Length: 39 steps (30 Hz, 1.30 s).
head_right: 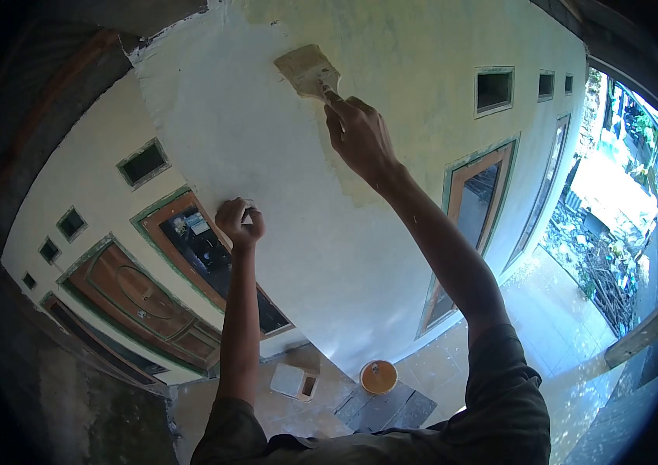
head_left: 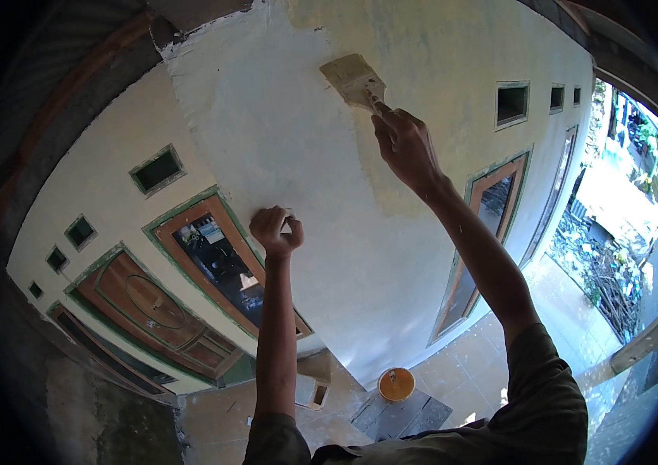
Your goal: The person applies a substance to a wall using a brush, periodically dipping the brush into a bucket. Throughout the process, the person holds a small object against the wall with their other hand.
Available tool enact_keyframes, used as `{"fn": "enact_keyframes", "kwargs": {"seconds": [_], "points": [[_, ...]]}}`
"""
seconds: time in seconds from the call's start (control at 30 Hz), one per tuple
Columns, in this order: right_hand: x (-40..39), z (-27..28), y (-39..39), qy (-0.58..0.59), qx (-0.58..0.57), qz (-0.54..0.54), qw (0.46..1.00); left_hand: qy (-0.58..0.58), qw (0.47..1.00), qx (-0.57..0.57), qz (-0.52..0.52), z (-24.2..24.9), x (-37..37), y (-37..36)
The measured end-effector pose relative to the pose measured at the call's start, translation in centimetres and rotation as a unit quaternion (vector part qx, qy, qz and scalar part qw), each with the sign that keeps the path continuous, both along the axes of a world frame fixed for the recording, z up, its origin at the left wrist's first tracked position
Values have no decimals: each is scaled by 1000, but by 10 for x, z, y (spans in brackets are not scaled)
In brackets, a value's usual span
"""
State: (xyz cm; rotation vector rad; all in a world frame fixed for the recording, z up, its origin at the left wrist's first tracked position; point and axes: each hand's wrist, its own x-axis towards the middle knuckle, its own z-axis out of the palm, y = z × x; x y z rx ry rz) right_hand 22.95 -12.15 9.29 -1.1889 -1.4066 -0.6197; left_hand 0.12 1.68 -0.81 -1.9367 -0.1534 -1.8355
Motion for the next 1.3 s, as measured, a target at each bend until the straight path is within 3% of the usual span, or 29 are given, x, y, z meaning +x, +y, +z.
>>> {"fn": "enact_keyframes", "kwargs": {"seconds": [0.27, 0.53, 1.1, 1.3], "points": [[-13, 12, 53, 20, 126, 35, 991, 10, 1000, 3, 0, -1, -2, 1], [-19, 19, 82, 32, 168, 33, 985, 8, 1000, 14, -8, -1, -1, 6], [-33, 44, 72, 57, 139, 25, 988, 6, 1000, 20, 7, -3, -1, 7], [-18, 65, 51, -37, 62, -53, 996, -8, 1000, -7, -8, -5, -1, 4]]}}
